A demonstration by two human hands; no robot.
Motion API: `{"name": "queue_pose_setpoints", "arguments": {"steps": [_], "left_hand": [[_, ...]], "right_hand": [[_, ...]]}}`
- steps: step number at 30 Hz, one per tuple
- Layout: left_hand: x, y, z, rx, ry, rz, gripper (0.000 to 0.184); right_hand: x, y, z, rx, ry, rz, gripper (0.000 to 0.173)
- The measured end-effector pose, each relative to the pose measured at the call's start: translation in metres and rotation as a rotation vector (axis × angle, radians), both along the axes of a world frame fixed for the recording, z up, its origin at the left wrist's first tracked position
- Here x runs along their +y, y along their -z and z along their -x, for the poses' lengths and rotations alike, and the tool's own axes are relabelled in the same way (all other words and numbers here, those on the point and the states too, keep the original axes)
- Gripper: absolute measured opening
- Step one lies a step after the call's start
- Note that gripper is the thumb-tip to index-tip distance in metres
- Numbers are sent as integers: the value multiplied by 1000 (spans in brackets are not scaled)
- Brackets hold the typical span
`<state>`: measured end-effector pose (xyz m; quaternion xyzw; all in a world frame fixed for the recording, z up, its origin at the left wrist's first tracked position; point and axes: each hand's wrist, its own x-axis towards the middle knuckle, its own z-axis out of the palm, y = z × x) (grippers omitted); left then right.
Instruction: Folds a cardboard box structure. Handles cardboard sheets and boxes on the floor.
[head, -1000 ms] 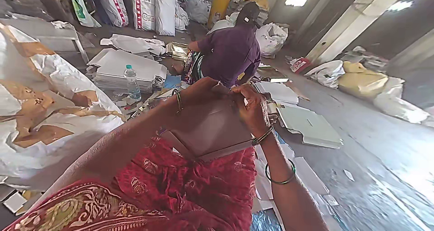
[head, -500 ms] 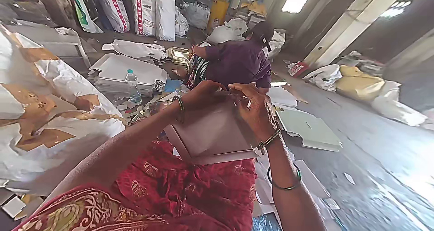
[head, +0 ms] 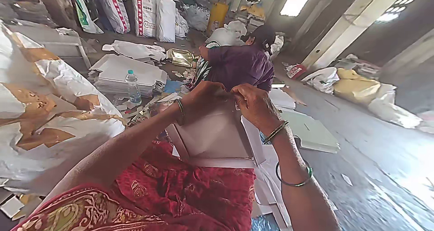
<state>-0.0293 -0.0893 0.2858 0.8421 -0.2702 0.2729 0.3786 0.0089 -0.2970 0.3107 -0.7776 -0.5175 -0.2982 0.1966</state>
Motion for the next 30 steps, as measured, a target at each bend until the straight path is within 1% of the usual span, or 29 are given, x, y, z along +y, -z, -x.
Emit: {"name": "queue_pose_setpoints", "arguments": {"steps": [2,4,7,9,11,13,14,15,17,19,21,22,24,26,29,30], "left_hand": [[1,-3,2,13,-31,-48,20],[3,-6,2,32,-39,-113,21],[7,-11,0,89,15,-173,21],[7,-10,-1,76,38,-170,22],[5,-10,0,70,33,-157,21],[6,-12,-1,78,52,-162,22],[7,-12,-2,89,68,-165,22],[9,-10,-4,86,77,-161,22],[10,-4,-10,78,79,-111,21],[9,2,-13,79,77,-40,19],[8,4,-13,100,76,3,17],[6,4,-11,120,72,9,18],[3,2,-7,156,55,7,22],[7,3,-9,189,76,-12,24],[16,15,-12,193,88,-17,23],[18,17,-13,203,91,-6,28]], "right_hand": [[2,1,-2,-7,-12,9,12],[0,2,-1,-54,-2,89,13],[-3,-3,2,-135,-6,222,21],[-9,-7,3,-202,-19,287,24],[-12,-11,-1,-302,-48,307,24],[-8,-11,-8,-378,-116,268,19],[-6,-9,-13,-364,-142,230,18],[-6,-7,-17,-295,-154,190,17],[-6,-4,-19,-67,-176,111,16],[-9,-5,-13,137,-155,81,19],[-10,-3,-4,278,-112,58,21],[-9,0,-1,296,-94,35,21],[-3,6,0,268,-75,-31,14],[-3,8,-4,248,-79,-71,10],[-10,4,-3,294,-61,-66,9],[-12,3,-2,317,-58,-39,11]]}}
